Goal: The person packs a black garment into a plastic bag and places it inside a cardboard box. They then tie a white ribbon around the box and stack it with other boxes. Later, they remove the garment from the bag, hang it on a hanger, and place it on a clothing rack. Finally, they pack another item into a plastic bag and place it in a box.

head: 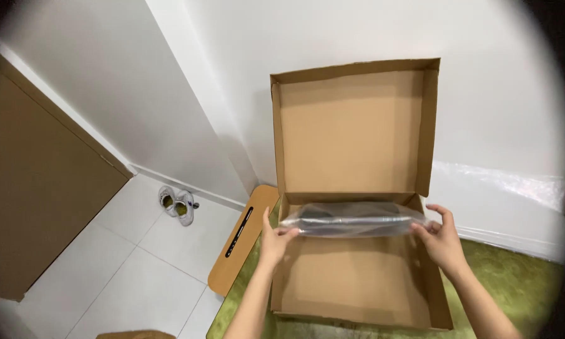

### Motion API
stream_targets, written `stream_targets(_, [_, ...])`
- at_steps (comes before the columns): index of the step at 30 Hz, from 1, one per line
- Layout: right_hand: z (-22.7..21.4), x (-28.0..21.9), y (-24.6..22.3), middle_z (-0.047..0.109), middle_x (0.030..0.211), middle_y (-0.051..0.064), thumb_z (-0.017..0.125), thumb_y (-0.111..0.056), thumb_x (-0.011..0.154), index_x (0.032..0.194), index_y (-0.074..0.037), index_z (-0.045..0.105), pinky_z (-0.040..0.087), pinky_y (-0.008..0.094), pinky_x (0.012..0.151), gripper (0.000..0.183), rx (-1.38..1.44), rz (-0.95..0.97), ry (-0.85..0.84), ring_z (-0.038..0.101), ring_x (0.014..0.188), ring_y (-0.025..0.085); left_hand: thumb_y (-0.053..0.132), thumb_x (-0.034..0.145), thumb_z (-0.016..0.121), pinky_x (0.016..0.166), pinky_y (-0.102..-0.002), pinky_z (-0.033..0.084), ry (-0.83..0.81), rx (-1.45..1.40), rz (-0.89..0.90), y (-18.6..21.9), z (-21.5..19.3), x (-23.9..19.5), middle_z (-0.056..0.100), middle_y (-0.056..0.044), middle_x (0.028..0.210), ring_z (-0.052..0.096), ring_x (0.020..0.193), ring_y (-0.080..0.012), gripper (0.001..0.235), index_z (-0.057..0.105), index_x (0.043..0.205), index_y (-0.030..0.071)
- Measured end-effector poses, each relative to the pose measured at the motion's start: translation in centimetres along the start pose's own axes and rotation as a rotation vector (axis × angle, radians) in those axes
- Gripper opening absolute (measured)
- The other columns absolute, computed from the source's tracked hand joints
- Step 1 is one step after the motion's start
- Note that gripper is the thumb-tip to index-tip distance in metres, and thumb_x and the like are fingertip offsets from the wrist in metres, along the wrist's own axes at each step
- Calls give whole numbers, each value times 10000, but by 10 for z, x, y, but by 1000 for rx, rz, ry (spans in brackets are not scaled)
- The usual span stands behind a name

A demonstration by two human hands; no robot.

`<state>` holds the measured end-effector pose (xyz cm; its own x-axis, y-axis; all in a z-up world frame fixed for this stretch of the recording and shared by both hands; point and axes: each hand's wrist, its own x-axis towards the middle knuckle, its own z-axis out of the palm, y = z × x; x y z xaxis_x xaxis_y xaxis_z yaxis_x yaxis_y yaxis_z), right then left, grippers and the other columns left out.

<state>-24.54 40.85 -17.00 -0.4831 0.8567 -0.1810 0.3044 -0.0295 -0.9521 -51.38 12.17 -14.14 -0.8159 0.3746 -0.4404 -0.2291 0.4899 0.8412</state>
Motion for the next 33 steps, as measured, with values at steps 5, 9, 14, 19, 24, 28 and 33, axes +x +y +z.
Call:
stream_targets(5, [-4, -2, -52, 643, 811, 73, 668, -101, 1038, 1475, -150, 463, 493, 337, 762, 485, 82, -72, -7, 705, 760, 241, 210, 932, 792, 1001, -342, 455, 58, -179, 147, 7, -6, -7, 833, -23, 996, 681, 899, -146, 898, 284, 1665, 312])
stream_targets(9, [-21, -2, -53, 727, 1047, 226, 621, -87, 1075, 1447, -112, 582, 578, 383, 790, 374, 291, 3, -63, 718, 788, 365, 155, 1007, 692, 1142, -356, 362, -7, -263, 218, 16, -22, -38, 791, 13, 1009, 607, 999, -135, 793, 302, 1673, 336])
stream_targets(14, [-46, -59, -83, 741, 1151, 168, 631, -130, 1049, 1466, -142, 613, 447, 338, 663, 418, 274, 57, -119, 717, 872, 327, 184, 984, 683, 820, -251, 489, -112, -228, 230, 7, -45, -85, 687, 71, 1438, 639, 782, -114, 778, 329, 1665, 308])
stream_targets(19, [-66, -130, -101, 729, 1198, 83, 640, -180, 1032, 1510, -139, 610, 374, 339, 667, 481, 195, 122, -71, 426, 734, 171, 166, 943, 724, 1274, -504, 365, -137, -161, 234, -16, -49, -127, 675, 106, 1501, 490, 1520, -144, 749, 424, 1623, 253])
stream_targets(24, [-86, -198, -61, 662, 1304, 312, 546, 58, 1023, 1695, -156, 413, 446, 461, 1003, 718, 300, 248, -54, 588, 1087, 360, 50, 899, 778, 540, -240, 503, -197, -495, -9, -93, -38, -165, 798, -94, 1266, 715, 800, -196, 1007, 227, 1708, 287])
stream_targets(28, [-98, -255, -6, 689, 1249, 359, 573, 4, 1022, 1725, -199, 399, 474, 513, 840, 752, 288, 330, -68, 614, 941, 424, 148, 880, 814, 530, -221, 454, -143, -489, -148, -157, -33, -217, 834, -99, 1198, 753, 828, -188, 967, 305, 1691, 283])
stream_targets(33, [-125, -283, 116, 758, 1324, 171, 590, -73, 962, 1643, -169, 455, 359, 271, 327, 700, 428, 386, -232, 448, 492, 90, 57, 957, 843, 729, -369, 665, -166, -655, -308, -253, -11, -249, 650, -100, 822, 791, 930, -247, 367, 547, 739, 61])
